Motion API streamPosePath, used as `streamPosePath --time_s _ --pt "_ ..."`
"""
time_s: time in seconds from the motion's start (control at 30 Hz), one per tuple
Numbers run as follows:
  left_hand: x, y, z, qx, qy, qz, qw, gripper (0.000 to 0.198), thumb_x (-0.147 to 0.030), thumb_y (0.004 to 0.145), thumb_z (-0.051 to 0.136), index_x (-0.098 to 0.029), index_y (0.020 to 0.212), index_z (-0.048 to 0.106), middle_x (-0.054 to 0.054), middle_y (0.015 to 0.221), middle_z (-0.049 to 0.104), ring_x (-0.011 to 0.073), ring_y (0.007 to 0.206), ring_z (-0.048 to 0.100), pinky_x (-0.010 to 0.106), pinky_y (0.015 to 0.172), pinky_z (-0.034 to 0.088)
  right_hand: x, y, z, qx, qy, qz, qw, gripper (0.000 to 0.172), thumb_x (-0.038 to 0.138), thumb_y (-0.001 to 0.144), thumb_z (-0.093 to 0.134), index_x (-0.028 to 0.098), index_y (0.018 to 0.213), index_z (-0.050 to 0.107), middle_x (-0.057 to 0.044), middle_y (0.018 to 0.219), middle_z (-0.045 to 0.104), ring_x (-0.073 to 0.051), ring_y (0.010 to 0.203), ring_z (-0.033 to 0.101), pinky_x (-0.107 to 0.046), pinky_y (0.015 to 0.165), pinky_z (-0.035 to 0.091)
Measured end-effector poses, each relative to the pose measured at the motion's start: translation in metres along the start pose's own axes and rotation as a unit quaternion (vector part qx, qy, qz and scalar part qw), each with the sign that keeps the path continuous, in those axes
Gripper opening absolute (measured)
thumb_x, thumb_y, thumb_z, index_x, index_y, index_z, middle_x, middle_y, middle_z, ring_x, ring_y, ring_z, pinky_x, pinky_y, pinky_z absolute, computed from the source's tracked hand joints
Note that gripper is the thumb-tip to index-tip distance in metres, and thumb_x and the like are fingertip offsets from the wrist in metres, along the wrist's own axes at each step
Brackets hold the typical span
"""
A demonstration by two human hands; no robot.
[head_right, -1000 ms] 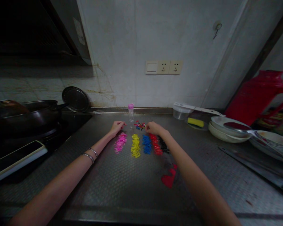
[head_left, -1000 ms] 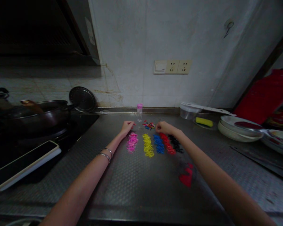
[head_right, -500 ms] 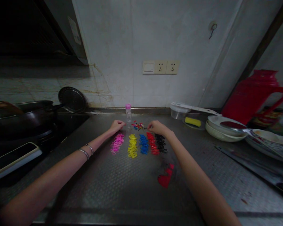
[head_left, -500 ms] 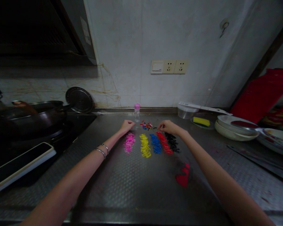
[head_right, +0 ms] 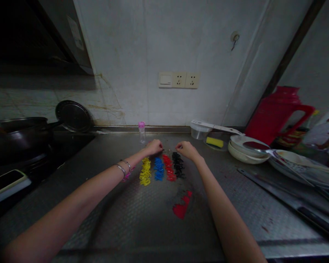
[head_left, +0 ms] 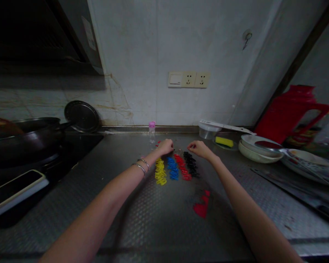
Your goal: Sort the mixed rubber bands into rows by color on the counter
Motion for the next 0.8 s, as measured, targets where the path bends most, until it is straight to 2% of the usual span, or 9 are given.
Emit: streamPosePath --time_s 0.3,0.47,0.6,0.8 --pt "-0.013 0.006 0.007 0.028 0.034 -0.021 0.999 0.014 -0.009 0.062 0.057 -0.013 0.067 0.069 0.014 0.074 0.066 0.0203 0.068 0.061 0.028 0.065 0.044 -0.007 0.000 -0.002 -0.012 -0.008 0.023 1.000 0.022 0.025 0.072 0.052 0.020 0.085 0.069 -0.004 0.087 0.069 -0.017 0.078 0.062 -0.023 0.071 0.044" --pt "-0.034 0.014 0.010 0.034 0.002 0.012 0.999 0.018 -0.014 0.066 0.054 -0.014 0.073 0.070 0.011 0.077 0.068 0.0178 0.066 0.060 0.025 0.061 0.043 -0.010 -0.003 -0.005 -0.024 -0.011 0.034 0.999 0.024 0.025 0.073 0.050 0.020 0.087 0.069 -0.005 0.088 0.069 -0.017 0.080 0.062 -0.023 0.072 0.044" --pt "-0.053 0.021 0.021 0.036 -0.031 0.032 0.998 0.018 -0.019 0.067 0.057 -0.015 0.078 0.071 0.009 0.078 0.068 0.0164 0.068 0.060 0.023 0.062 0.043 -0.015 -0.005 -0.010 -0.032 -0.011 0.049 0.998 0.024 0.027 0.073 0.051 0.020 0.088 0.069 -0.005 0.088 0.069 -0.017 0.079 0.062 -0.023 0.070 0.044" --pt "-0.062 0.026 0.039 0.048 -0.057 0.040 0.996 0.019 -0.018 0.065 0.058 -0.013 0.079 0.071 0.009 0.077 0.068 0.0143 0.062 0.057 0.022 0.057 0.041 -0.022 -0.006 -0.015 -0.060 -0.002 0.055 0.997 0.025 0.029 0.073 0.051 0.020 0.087 0.069 -0.005 0.087 0.069 -0.017 0.079 0.061 -0.023 0.071 0.044"
Point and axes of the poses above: each hand's wrist, its own y-axis towards the middle knuckle, its own z-axis out of the palm, x = y × z, the point moved 5 cm from there along y, towards the middle knuckle
